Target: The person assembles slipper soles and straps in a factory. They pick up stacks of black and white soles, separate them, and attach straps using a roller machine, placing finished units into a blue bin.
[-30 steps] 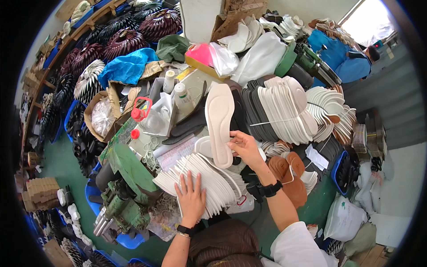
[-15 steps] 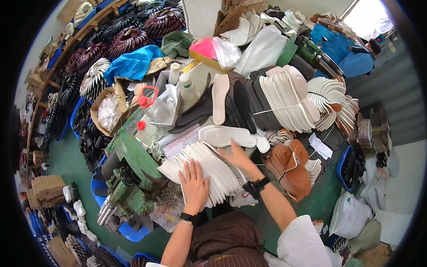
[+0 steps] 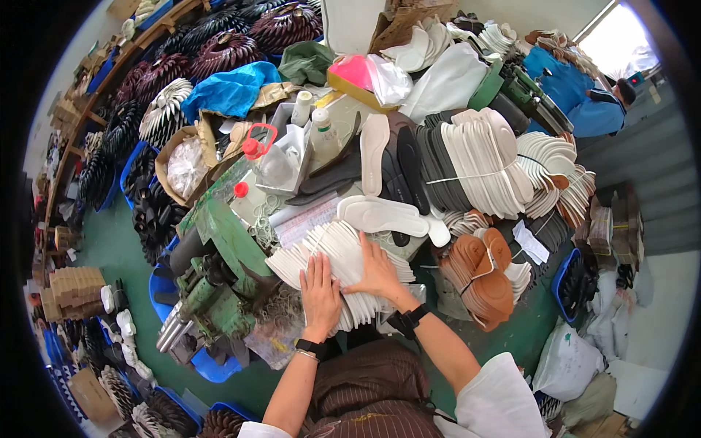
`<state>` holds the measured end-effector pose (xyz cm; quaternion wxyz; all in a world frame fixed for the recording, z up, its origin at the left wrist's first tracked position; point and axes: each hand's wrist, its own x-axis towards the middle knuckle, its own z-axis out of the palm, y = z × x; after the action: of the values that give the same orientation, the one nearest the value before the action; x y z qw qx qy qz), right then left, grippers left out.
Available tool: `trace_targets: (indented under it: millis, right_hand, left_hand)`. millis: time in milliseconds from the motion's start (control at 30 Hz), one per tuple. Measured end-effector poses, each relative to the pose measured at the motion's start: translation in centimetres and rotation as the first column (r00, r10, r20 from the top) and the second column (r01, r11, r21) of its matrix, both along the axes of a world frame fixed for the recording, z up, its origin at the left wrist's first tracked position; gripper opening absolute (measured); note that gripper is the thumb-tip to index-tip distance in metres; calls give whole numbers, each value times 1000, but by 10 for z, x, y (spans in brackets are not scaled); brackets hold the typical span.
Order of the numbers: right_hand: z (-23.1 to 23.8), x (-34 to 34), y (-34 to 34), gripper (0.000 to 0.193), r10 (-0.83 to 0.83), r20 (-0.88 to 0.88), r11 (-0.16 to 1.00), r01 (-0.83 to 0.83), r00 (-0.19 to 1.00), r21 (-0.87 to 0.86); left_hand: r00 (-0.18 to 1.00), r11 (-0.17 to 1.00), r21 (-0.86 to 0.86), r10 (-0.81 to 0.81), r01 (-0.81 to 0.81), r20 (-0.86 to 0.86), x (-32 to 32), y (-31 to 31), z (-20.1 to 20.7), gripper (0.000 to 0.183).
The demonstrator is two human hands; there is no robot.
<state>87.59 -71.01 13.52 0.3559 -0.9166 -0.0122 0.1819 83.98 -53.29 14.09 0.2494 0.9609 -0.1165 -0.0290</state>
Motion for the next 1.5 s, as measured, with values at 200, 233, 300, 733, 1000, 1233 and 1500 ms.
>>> trace_targets:
  millis: [200,233,300,733,1000,1233,1500]
  right_hand:
    - [-14,-3,-13,135,-49,84,996,42,995,78]
    - [-10,-8,-3,136,-61,80,998,63,995,-28]
    - [5,-20,23,137,-88,81,965,105,993,-241]
    - [-2,-26,36,134,-128,183,935,180,975,-305]
    - [49,2,-2,124,18,-83,919,-49,996,-391]
    - [112,17,-123,120,150,129,928,-95,980,-360]
    - [158,-16,-60,126,-184,527,960,268,829,-86]
  left_hand:
    - [999,999,-5,39,-39,-2,-4,2,1,70]
    - [998,998,-12,59,-59,-9,-5,2,0,72]
    - [996,996,13,91,-91,-6,-4,2,-1,73]
    - [981,981,49,187,-189,42,2,-10,-6,70]
    - [967,965,76,254,-253,-4,2,-7,-2,81]
    - [966,963,80,256,-259,38,3,-16,-11,79]
    - [980,910,-368,199,-193,-22,-13,-13,34,85]
